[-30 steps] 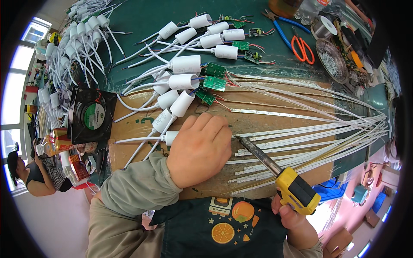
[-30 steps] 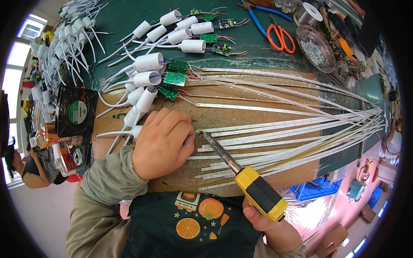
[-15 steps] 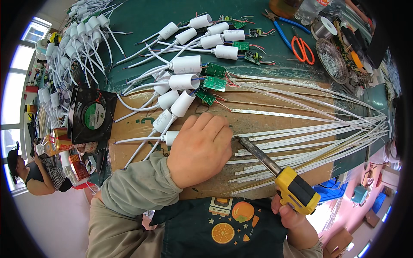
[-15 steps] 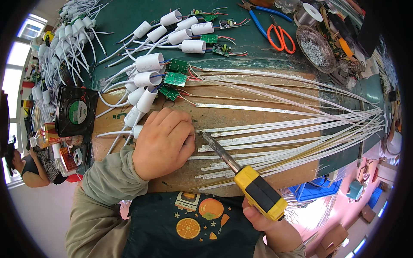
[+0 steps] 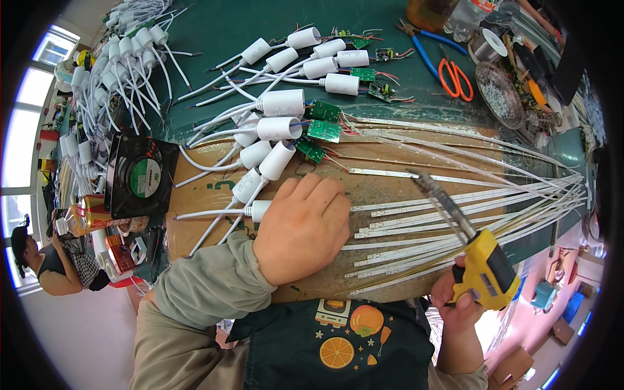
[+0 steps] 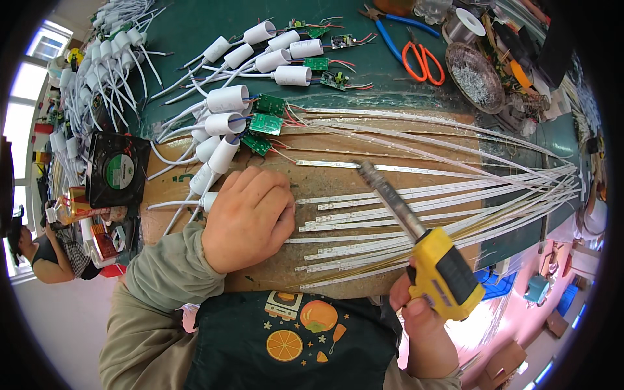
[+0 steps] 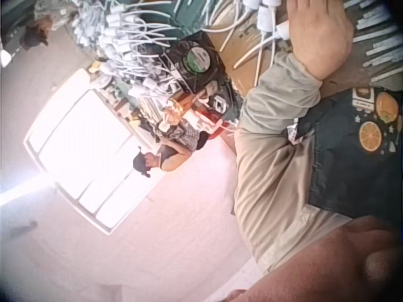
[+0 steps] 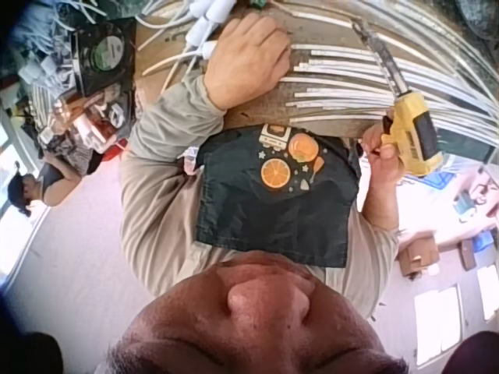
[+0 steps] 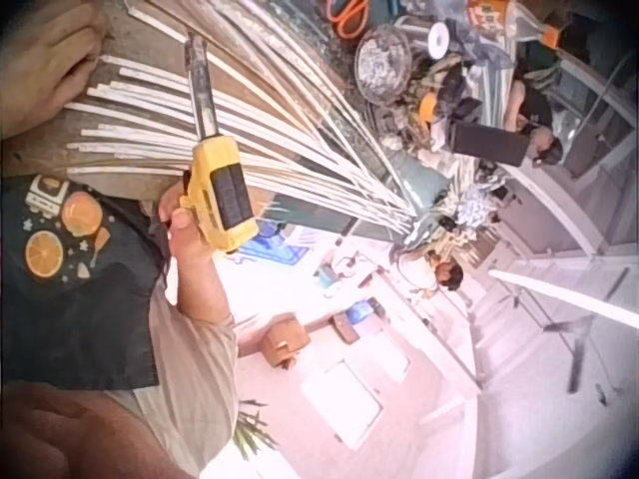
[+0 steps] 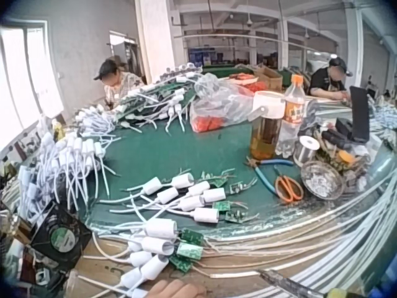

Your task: The person aligns LED light strips and driver modules on a table and solders the electrical connections using a soldering iron.

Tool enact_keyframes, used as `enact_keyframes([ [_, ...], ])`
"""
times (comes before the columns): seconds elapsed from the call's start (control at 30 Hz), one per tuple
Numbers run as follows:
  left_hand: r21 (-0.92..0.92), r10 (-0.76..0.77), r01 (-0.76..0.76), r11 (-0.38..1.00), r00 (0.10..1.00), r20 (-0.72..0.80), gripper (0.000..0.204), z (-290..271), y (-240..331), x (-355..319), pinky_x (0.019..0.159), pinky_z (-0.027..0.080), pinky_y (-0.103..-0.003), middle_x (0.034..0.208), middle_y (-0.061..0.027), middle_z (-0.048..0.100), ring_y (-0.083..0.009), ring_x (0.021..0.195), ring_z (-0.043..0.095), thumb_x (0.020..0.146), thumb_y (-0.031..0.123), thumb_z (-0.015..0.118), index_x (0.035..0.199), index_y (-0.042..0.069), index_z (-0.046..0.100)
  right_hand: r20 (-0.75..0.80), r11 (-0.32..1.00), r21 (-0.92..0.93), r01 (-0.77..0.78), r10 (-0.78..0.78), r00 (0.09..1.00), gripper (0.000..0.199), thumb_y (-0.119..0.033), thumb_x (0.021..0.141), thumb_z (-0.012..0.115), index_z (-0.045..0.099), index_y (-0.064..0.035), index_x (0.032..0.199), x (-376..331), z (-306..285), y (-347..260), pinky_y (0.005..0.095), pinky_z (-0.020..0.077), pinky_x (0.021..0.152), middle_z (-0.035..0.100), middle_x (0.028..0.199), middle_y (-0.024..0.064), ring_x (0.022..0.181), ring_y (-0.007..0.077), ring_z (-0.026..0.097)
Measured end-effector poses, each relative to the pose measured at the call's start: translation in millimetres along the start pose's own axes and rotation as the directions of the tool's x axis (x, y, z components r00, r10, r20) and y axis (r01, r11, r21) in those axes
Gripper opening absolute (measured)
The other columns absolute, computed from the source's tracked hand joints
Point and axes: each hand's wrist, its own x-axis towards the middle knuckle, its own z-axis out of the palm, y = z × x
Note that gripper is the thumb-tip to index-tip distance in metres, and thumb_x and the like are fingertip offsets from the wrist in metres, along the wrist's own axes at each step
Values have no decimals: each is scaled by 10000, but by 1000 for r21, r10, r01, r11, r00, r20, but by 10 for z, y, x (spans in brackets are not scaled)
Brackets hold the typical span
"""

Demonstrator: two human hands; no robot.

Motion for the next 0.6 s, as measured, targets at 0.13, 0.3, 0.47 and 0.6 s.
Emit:
enact_keyframes([
  [0.13, 1, 0, -1, 1000, 1000, 3, 193, -1, 6, 3, 705, 431, -380, 965, -85, 605, -270, 824, 567, 696, 32, 710, 858, 49, 606, -8, 994, 18, 107, -107, 994, 667, -393, 893, 710, 433, 66, 1290, 110, -105, 27, 255, 404, 428, 482, 632, 31, 487, 128, 476],
  [0.3, -5, 2, -2, 1000, 1000, -1, 189, -4, 3, 7, 704, 433, -379, 963, -86, 609, -270, 823, 567, 698, 35, 708, 857, 50, 607, -27, 995, 50, 82, -81, 996, 692, -407, 886, 717, 428, 52, 1315, 146, -119, 62, 253, 415, 444, 472, 635, 23, 501, 126, 479],
  [0.47, 2, -5, 5, 1000, 1000, 6, 183, -8, 7, 14, 707, 434, -379, 963, -87, 612, -270, 825, 568, 702, 36, 706, 855, 52, 608, -29, 995, 67, 73, -71, 997, 708, -406, 863, 753, 440, 45, 1311, 148, -113, 84, 254, 427, 457, 487, 641, 22, 515, 130, 500],
  [0.6, -4, -14, 14, 1000, 1000, 0, 173, -7, 14, 16, 708, 434, -380, 969, -88, 616, -271, 826, 568, 705, 36, 705, 847, 51, 608, -38, 995, 79, 66, -63, 997, 715, -397, 849, 776, 444, 41, 1305, 151, -103, 85, 259, 435, 460, 496, 644, 21, 522, 133, 514],
])
